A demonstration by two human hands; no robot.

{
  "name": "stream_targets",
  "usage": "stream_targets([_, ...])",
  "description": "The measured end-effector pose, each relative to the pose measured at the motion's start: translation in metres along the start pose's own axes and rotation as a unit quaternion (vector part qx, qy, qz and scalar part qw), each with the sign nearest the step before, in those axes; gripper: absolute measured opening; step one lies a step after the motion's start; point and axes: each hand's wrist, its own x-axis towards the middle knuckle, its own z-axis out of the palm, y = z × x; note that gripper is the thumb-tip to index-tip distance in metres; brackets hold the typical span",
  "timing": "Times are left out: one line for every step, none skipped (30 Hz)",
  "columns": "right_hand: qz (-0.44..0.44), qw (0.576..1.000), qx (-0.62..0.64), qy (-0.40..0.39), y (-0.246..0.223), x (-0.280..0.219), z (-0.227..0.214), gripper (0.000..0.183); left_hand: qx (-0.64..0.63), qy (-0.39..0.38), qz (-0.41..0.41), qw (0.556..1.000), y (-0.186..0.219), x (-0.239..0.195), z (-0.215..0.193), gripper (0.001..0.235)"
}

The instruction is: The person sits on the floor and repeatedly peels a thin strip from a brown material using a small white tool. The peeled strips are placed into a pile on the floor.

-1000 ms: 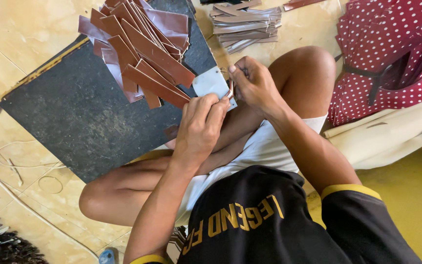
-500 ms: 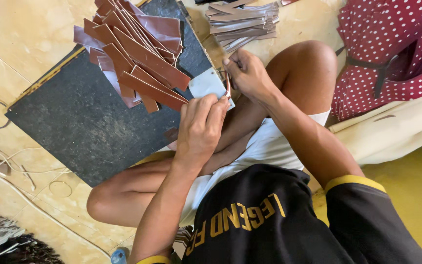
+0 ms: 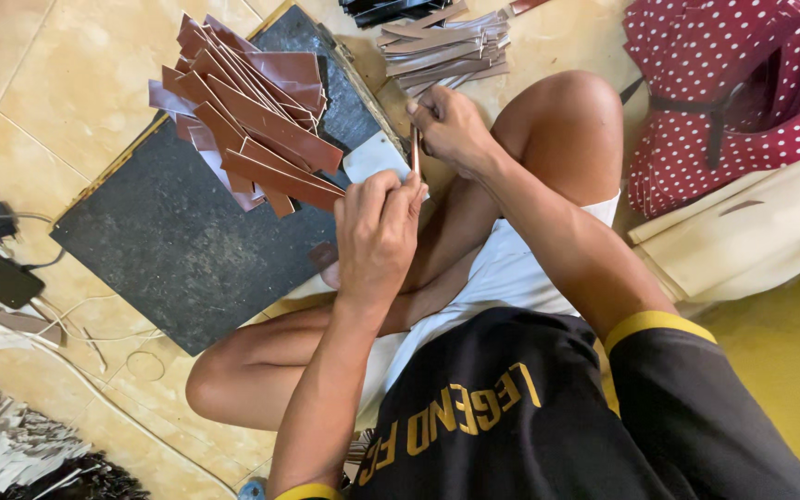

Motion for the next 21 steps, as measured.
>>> stream_targets([0.008,1.0,0.027,-0.004,0.0,0.002,-0.001,0.031,0.003,-0.002,-0.006,1.0,0.001,-0.001,0.0,0.016])
stream_targets([0.015,0.998,0.053,-0.008,0.001,0.005,-0.002,0.03,0.019,-0.01,-0.007,1.0,0.002,-0.002,-0.001,0.019])
stream_targets([0.021,0.996,0.08,-0.012,0.001,0.008,-0.003,0.029,0.035,-0.019,-0.008,0.999,0.003,-0.004,-0.002,0.022])
stream_targets([0.015,0.994,0.106,-0.003,0.003,0.012,-0.007,0.029,0.049,-0.028,-0.01,0.998,0.004,-0.005,-0.003,0.026])
stream_targets([0.01,0.991,0.132,0.006,0.004,0.015,-0.011,0.028,0.064,-0.021,-0.008,0.998,0.005,-0.006,-0.004,0.026])
stream_targets([0.002,0.988,0.156,0.013,0.004,0.02,-0.018,0.027,0.078,-0.012,-0.007,0.997,0.005,-0.006,-0.003,0.027])
stream_targets([-0.007,0.983,0.181,0.04,0.0,0.028,-0.033,0.025,0.093,-0.003,-0.006,0.996,0.004,-0.007,-0.002,0.027])
stream_targets([-0.012,0.976,0.207,0.064,0.0,0.028,-0.048,0.023,0.101,0.002,0.005,0.995,0.005,-0.01,-0.003,0.029])
stream_targets([-0.026,0.967,0.251,0.037,0.002,0.024,-0.066,0.021,0.109,0.007,0.017,0.994,0.005,-0.015,-0.005,0.03])
stream_targets([-0.043,0.956,0.291,0.014,0.0,0.021,-0.092,0.02,0.113,0.016,0.031,0.993,0.004,-0.016,-0.004,0.031])
stream_targets([-0.062,0.953,0.295,0.023,-0.002,0.016,-0.112,0.018,0.097,0.025,0.024,0.995,0.002,-0.019,-0.005,0.032])
stream_targets([-0.076,0.951,0.298,0.03,-0.002,0.01,-0.129,0.017,0.079,0.031,0.014,0.996,0.0,-0.026,-0.009,0.032])
stream_targets([-0.104,0.959,0.259,0.046,-0.002,0.007,-0.148,0.016,0.062,0.037,0.003,0.997,-0.002,-0.032,-0.014,0.033])
stream_targets([-0.132,0.964,0.221,0.063,0.0,0.006,-0.168,0.015,0.057,0.053,-0.024,0.997,-0.007,-0.037,-0.018,0.035])
stream_targets([-0.159,0.967,0.182,0.079,0.003,0.007,-0.185,0.015,0.051,0.069,-0.052,0.995,-0.012,-0.04,-0.022,0.037])
stream_targets([-0.17,0.972,0.141,0.086,0.007,0.012,-0.201,0.011,0.016,0.087,-0.089,0.992,-0.017,-0.042,-0.024,0.039])
stream_targets([-0.18,0.974,0.1,0.093,0.012,0.021,-0.213,0.008,-0.02,0.104,-0.127,0.986,-0.022,-0.043,-0.027,0.041])
stream_targets([-0.189,0.975,0.06,0.099,0.018,0.03,-0.222,0.007,-0.054,0.122,-0.164,0.977,-0.026,-0.043,-0.028,0.043])
stream_targets([-0.184,0.976,0.043,0.108,0.025,0.039,-0.229,0.008,-0.084,0.122,-0.188,0.971,-0.029,-0.042,-0.028,0.045])
stream_targets([-0.179,0.976,0.027,0.117,0.032,0.049,-0.234,0.008,-0.113,0.121,-0.21,0.963,-0.032,-0.041,-0.029,0.047])
stream_targets([-0.173,0.977,0.011,0.127,0.04,0.059,-0.239,0.008,-0.141,0.12,-0.233,0.955,-0.034,-0.038,-0.028,0.05])
